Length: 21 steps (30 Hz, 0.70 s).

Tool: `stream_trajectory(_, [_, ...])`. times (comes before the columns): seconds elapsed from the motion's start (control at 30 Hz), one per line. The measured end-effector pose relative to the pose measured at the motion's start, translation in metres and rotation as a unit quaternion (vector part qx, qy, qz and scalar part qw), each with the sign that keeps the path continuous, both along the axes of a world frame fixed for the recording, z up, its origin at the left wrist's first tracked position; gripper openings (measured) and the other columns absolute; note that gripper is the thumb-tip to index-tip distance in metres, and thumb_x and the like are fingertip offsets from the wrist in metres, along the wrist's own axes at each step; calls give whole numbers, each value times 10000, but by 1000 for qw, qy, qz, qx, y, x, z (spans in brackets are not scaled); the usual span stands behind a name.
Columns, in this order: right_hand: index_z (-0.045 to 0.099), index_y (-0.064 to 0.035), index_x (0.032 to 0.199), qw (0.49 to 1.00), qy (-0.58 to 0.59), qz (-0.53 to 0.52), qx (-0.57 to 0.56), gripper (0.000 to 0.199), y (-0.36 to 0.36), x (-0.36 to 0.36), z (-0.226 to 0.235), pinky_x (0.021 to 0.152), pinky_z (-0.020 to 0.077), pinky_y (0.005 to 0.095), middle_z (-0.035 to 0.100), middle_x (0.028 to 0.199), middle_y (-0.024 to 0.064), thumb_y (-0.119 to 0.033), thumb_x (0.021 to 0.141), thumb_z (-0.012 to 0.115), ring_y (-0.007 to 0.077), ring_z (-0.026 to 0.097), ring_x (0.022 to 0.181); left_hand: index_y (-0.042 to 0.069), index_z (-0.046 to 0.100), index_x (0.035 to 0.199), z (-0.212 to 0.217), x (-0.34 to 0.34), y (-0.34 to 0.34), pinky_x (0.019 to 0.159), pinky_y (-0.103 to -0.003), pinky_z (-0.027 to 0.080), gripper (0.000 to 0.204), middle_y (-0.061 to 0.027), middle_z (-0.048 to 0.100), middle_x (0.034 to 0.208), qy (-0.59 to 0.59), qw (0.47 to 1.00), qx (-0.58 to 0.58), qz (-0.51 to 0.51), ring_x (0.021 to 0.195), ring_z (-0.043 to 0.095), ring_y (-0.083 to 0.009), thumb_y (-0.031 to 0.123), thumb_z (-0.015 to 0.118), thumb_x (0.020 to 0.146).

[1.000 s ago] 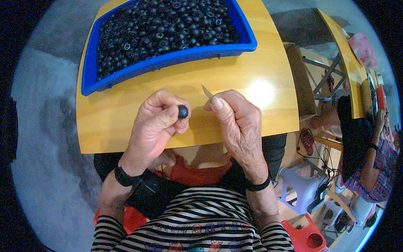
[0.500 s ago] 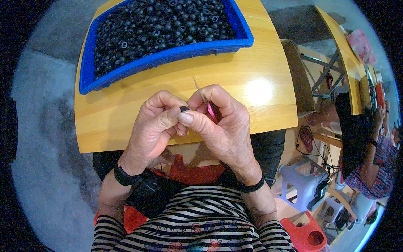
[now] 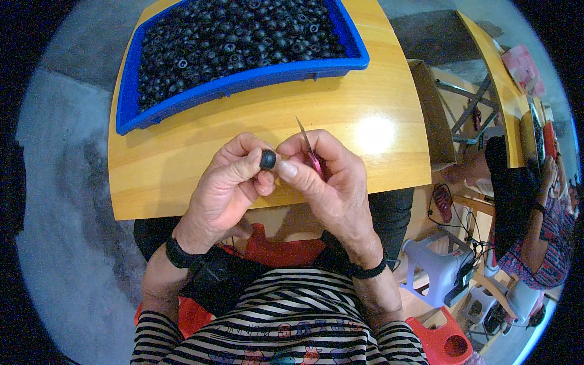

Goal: Removing flash and cleaning small rubber or plastic parts using a blade and cloth.

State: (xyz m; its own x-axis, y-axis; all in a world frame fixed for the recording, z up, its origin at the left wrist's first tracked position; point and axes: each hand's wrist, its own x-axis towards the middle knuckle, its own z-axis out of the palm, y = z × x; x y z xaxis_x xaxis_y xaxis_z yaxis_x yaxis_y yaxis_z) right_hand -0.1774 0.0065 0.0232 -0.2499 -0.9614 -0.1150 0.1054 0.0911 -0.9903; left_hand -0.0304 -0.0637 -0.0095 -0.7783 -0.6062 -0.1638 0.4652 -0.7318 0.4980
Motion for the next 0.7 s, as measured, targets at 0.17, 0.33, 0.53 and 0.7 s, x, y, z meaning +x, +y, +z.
stream_trajectory(0.17, [595,-17,916,991,104,-22,-81,239,3,2,-11,571,359,166,530,732,-22,-110,739,727,34,444,646,49,559,958,4,-1,2,657,-206,503,108,-41,613,862,-25,1000,7,-3,736,588,-98,119,567,876])
stream_trajectory(0.33, [608,-17,898,993,93,-26,-67,201,2,4,2,567,366,176,543,724,-9,-84,740,713,44,460,641,50,542,998,7,-3,4,658,-198,508,145,-39,611,871,-48,999,6,5,730,591,-91,121,571,875])
stream_trajectory(0.53, [625,-17,851,988,130,-11,-84,143,2,-6,3,568,377,204,551,706,-1,-66,739,699,64,479,644,47,549,990,11,0,2,655,-202,509,173,-33,611,860,-72,996,-18,-47,714,594,-88,157,595,865])
stream_trajectory(0.7, [637,-15,816,969,209,43,-124,122,-3,-20,6,560,374,220,548,695,16,-53,717,697,90,487,628,34,574,953,11,2,-3,635,-201,510,185,-31,614,823,-67,994,-1,-86,706,606,-88,199,588,871])
